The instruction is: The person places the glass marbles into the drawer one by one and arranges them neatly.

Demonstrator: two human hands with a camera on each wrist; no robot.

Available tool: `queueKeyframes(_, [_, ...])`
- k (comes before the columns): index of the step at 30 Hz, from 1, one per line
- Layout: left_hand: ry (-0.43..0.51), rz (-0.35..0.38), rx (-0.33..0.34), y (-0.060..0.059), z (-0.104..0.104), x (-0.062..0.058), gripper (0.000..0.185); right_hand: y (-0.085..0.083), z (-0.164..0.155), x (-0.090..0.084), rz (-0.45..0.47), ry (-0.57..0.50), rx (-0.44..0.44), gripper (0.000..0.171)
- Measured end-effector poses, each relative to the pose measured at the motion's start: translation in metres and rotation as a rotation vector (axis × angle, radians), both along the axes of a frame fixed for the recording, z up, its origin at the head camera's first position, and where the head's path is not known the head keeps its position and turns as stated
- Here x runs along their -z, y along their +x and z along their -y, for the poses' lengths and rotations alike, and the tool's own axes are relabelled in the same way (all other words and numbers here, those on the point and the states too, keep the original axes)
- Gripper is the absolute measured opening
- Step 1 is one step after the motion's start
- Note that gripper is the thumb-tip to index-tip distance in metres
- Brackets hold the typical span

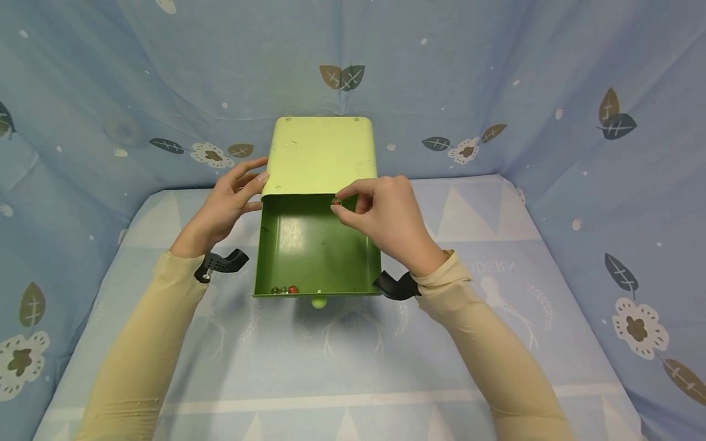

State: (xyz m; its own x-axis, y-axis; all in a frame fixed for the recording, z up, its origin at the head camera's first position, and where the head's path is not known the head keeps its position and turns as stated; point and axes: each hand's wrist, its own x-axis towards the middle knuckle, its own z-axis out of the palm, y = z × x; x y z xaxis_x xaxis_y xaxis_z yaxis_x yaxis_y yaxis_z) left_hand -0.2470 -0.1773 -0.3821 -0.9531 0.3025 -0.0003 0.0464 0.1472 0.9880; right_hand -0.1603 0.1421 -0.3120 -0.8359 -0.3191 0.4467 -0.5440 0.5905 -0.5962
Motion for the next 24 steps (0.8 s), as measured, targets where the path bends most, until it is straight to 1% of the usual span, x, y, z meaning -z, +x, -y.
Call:
queueKeyframes(10, [0.0,-0.004,0.005,0.0,0.0,0.0,0.063,-0.014,0.014,-0.001,0.01,0.033,-0.045,0.004])
queueKeyframes(24, [0.002,-0.005,0.01,0.0,0.001,0.0,0.064,-0.028,0.03,0.01,0.01,0.119,-0.078,0.005])
